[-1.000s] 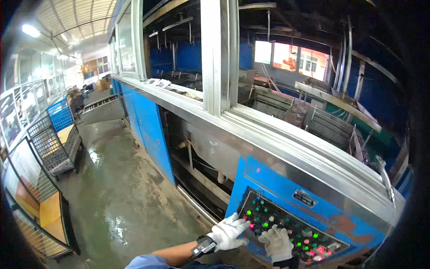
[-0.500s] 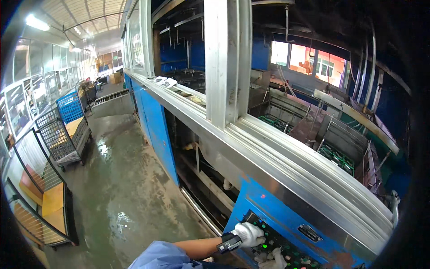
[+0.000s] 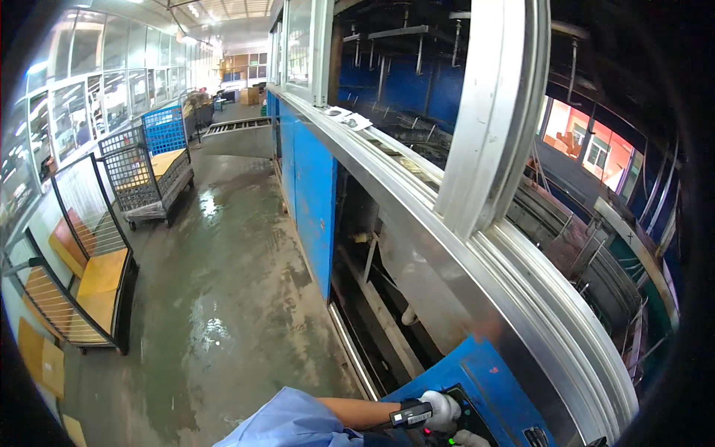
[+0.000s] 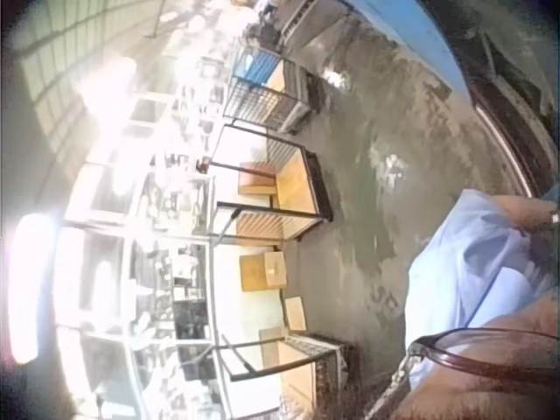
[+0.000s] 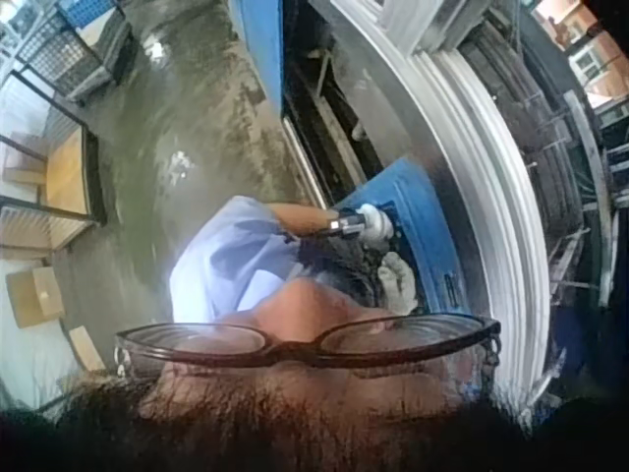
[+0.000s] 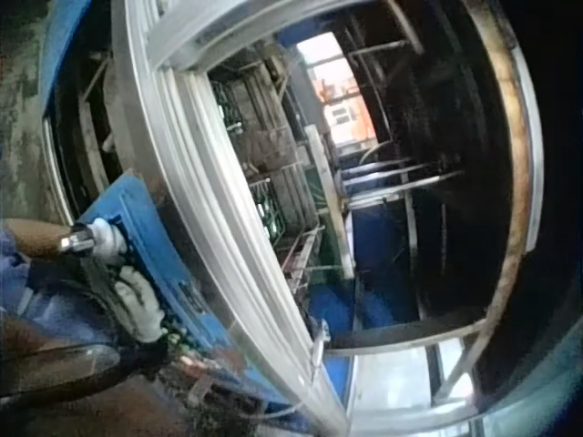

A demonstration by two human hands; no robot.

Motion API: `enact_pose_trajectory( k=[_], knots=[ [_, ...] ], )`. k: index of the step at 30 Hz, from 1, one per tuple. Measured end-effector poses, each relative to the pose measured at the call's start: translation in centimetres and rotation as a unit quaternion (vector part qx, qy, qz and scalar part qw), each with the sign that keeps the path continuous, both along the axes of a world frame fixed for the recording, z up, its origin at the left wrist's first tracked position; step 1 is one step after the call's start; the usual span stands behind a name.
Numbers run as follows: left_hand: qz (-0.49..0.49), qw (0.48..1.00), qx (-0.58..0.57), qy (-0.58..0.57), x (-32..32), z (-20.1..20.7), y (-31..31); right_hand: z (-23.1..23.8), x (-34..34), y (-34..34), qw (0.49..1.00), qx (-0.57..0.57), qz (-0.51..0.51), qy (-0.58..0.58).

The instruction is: Operating an industrial washing machine and unloading metal pistons from a crate onto a pallet.

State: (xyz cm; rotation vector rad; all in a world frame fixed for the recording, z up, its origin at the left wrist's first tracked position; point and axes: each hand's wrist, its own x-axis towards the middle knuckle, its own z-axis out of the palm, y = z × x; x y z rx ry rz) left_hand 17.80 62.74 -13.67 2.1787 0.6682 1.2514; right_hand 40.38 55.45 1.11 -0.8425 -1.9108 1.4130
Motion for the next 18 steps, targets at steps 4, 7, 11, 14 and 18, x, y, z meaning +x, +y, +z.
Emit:
enact_pose_trajectory(
  k=[4,7,11,14,18],
  knots=[
    [-0.132,0.983,0.12,-0.034,2.3,-1.1,2.6,0.4,-1.8,0.8,0.985,-0.17,-0.029,0.003],
    [-0.34,0.896,0.232,-0.167,3.6,-1.8,4.4,2.8,-3.5,0.8,0.979,-0.202,-0.006,-0.015],
    [-0.303,0.906,0.237,-0.176,4.8,-1.0,6.1,1.5,-2.9,2.1,0.986,-0.157,0.016,-0.049],
    [-0.282,0.912,0.237,-0.181,5.2,-0.7,6.8,2.1,-3.5,2.0,0.983,-0.18,0.014,-0.033],
    [-0.264,0.916,0.237,-0.188,5.3,-0.1,7.4,2.5,-3.9,1.8,0.979,-0.204,0.009,-0.024]
  ],
)
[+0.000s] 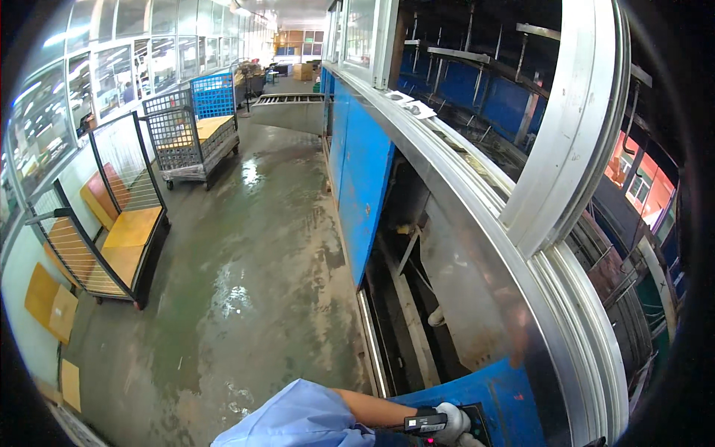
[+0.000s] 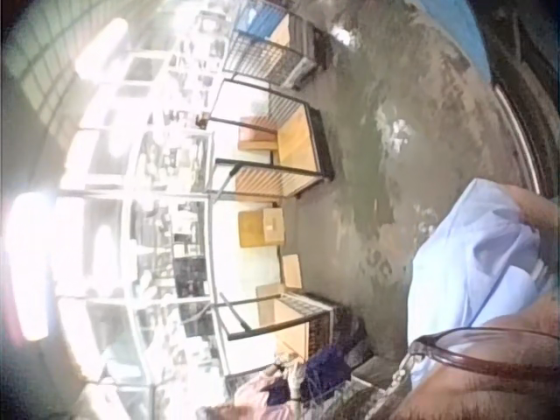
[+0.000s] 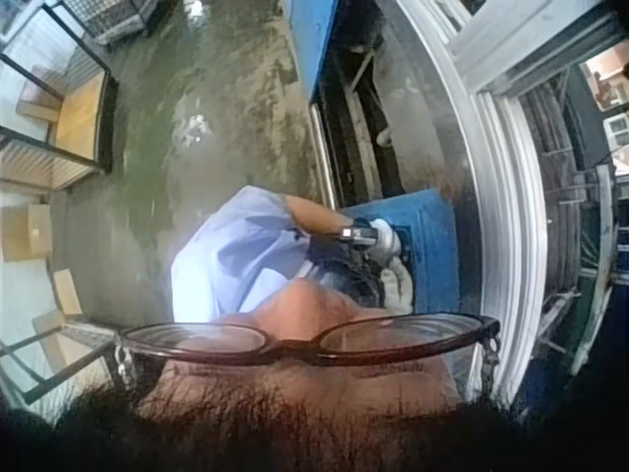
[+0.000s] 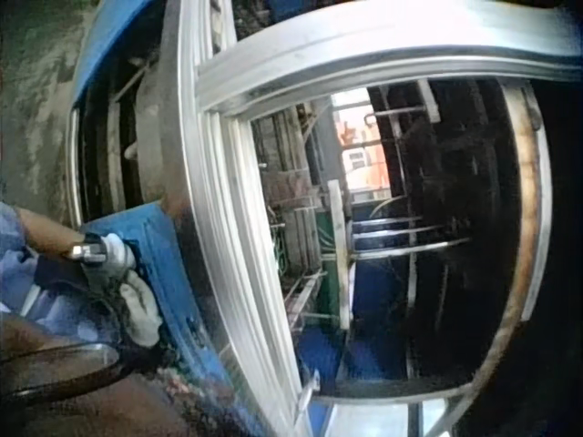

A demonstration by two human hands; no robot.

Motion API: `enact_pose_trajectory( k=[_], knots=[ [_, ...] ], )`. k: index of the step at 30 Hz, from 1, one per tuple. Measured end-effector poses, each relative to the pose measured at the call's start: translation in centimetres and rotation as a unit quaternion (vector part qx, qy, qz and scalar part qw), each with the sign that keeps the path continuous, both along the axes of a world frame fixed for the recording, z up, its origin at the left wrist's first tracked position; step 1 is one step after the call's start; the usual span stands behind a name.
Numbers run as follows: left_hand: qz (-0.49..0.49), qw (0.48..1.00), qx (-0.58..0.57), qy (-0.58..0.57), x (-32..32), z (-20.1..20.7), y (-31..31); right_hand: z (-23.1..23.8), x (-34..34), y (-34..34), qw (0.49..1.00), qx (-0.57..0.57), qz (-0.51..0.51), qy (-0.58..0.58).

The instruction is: Operating an industrial washing machine and unloading metal pistons from a crate onto a pallet.

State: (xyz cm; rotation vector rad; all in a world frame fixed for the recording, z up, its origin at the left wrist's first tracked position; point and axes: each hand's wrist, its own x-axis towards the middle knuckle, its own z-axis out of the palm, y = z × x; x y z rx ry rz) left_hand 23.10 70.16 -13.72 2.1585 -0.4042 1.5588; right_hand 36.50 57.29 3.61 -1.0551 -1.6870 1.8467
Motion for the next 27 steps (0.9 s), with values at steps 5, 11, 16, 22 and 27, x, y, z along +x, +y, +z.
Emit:
enact_pose_trajectory(
  k=[5,11,16,22,27],
  knots=[
    [0.012,1.0,-0.011,-0.01,0.1,0.2,0.2,0.3,0.1,0.0,1.0,-0.018,-0.011,0.007],
    [0.022,0.999,-0.019,-0.017,0.1,0.4,0.3,0.5,0.1,0.0,0.999,-0.034,-0.018,0.014],
    [0.032,0.999,-0.023,-0.024,0.4,0.5,0.4,0.5,0.2,0.0,0.998,-0.045,-0.024,0.019],
    [0.04,0.998,-0.024,-0.03,0.5,0.7,0.4,0.9,0.1,-0.3,0.997,-0.06,-0.038,0.033],
    [0.026,0.999,-0.018,-0.027,1.0,0.5,0.5,-0.4,0.5,0.4,0.997,-0.05,-0.028,0.048]
  ],
)
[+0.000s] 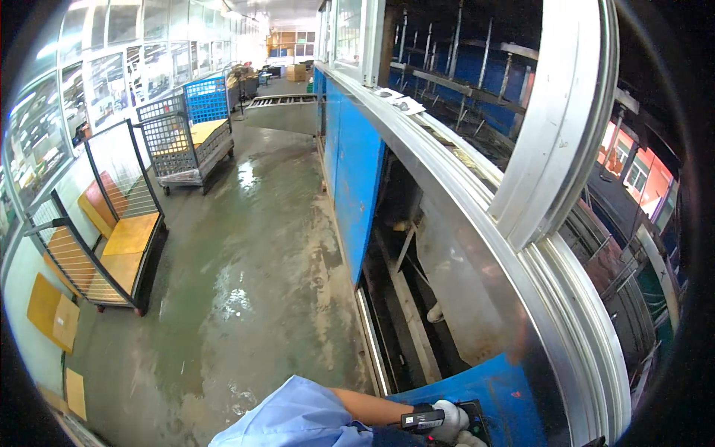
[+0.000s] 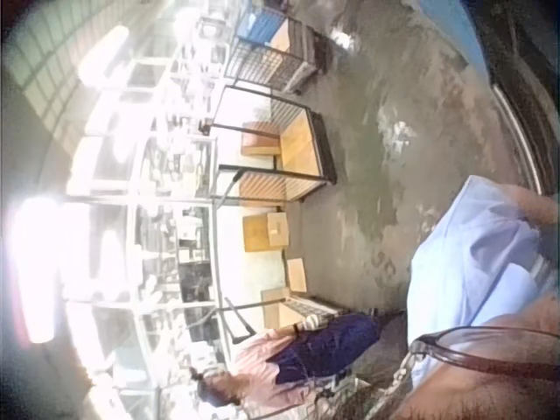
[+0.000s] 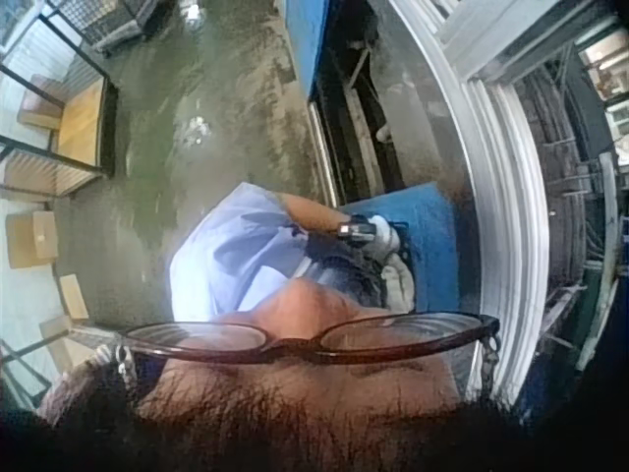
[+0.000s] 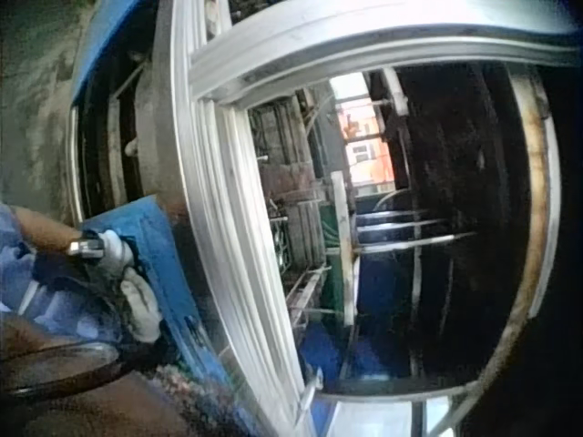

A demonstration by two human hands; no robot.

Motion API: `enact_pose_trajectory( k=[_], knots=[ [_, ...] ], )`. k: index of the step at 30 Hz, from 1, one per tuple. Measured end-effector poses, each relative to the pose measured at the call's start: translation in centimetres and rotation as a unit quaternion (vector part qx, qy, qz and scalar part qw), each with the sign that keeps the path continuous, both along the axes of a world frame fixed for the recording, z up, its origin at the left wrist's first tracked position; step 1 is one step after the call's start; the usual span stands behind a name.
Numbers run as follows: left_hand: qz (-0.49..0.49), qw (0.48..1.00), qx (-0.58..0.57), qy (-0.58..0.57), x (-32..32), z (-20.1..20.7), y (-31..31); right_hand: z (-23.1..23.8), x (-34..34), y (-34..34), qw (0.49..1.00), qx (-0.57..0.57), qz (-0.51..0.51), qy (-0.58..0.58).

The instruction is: Operating an industrial washing machine and unloading metal pistons from a crate onto a pallet.

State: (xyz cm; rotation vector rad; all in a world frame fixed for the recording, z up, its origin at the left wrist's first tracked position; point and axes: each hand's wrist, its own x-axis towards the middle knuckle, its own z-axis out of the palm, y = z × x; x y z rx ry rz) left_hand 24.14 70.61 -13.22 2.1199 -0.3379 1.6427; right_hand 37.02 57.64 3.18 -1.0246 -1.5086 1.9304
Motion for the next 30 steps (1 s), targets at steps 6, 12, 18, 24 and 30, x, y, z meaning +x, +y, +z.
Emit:
enact_pose_trajectory(
  k=[6,12,18,24,30],
  knots=[
    [-0.033,0.999,0.006,0.01,0.5,-0.2,-0.4,-0.7,0.5,0.0,0.999,-0.034,0.028,0.029],
    [-0.065,0.998,0.008,0.02,0.5,-0.4,-1.1,-0.2,0.3,0.0,1.0,0.008,0.02,-0.002],
    [-0.087,0.996,0.005,0.024,0.2,1.0,-1.2,1.1,-0.6,-0.8,0.999,-0.001,-0.025,-0.03],
    [-0.104,0.994,0.001,0.024,0.3,0.2,-1.1,1.2,-0.7,-1.1,0.998,-0.014,-0.058,-0.025],
    [-0.091,0.995,0.005,0.028,0.2,-10.5,0.8,0.0,-0.9,-0.9,0.999,-0.037,-0.026,0.008]
  ],
)
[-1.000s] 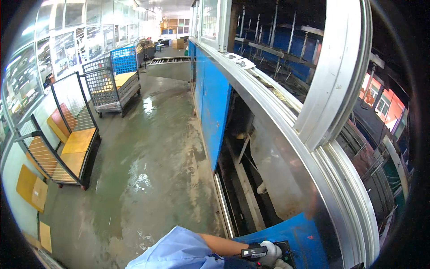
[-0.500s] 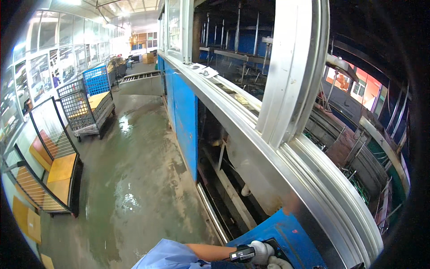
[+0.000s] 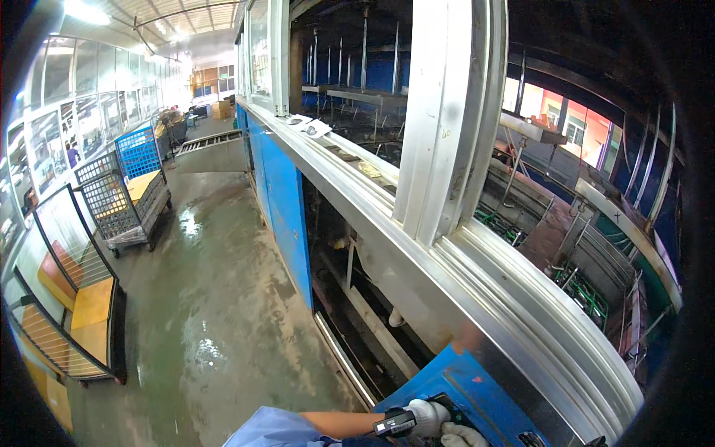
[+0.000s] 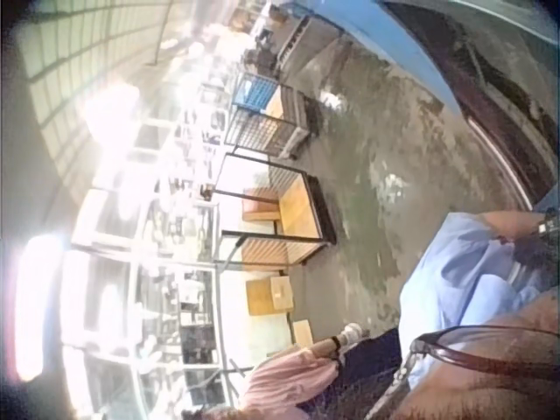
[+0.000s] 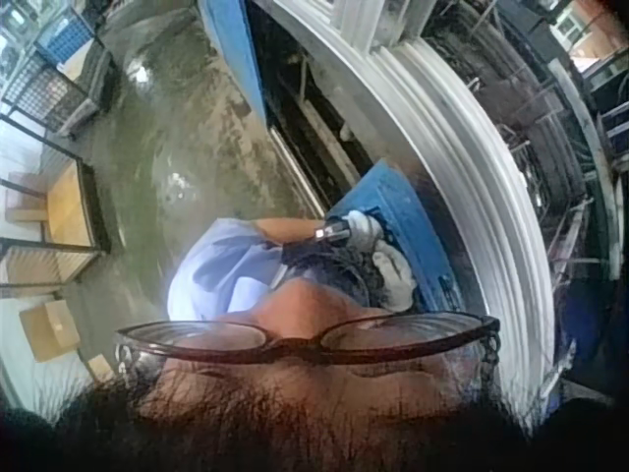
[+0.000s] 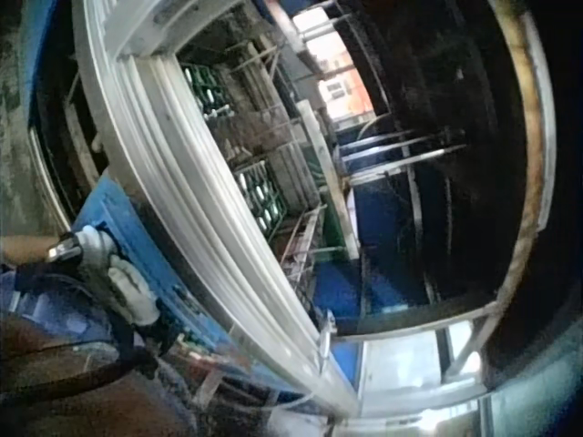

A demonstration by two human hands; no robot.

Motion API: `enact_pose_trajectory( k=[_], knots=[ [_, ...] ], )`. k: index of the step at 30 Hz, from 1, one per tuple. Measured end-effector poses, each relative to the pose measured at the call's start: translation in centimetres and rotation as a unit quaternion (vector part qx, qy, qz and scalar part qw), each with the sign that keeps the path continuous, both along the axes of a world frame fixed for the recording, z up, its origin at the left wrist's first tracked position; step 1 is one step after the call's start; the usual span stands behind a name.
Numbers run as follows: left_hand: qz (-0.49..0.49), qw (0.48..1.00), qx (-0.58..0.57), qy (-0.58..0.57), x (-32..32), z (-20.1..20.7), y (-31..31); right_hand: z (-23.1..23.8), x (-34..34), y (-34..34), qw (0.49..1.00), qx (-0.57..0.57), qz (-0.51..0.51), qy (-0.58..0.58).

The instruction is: Operating an industrial washing machine and unloading metal pistons from a crate onto a pallet.

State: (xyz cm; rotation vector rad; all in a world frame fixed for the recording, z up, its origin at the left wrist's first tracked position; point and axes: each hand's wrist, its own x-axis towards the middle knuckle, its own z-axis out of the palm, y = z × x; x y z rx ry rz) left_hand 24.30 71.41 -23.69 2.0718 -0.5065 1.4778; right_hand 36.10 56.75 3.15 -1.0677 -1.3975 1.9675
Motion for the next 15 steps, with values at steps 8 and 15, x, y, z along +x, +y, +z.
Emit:
enact_pose_trajectory(
  k=[8,15],
  knots=[
    [-0.022,1.0,-0.007,-0.008,0.1,5.3,-0.2,-1.3,0.8,0.4,0.999,0.012,-0.038,0.01],
    [-0.007,1.0,0.0,-0.014,-0.8,4.8,-1.6,-0.6,0.3,0.4,1.0,0.007,-0.022,0.0]
  ],
)
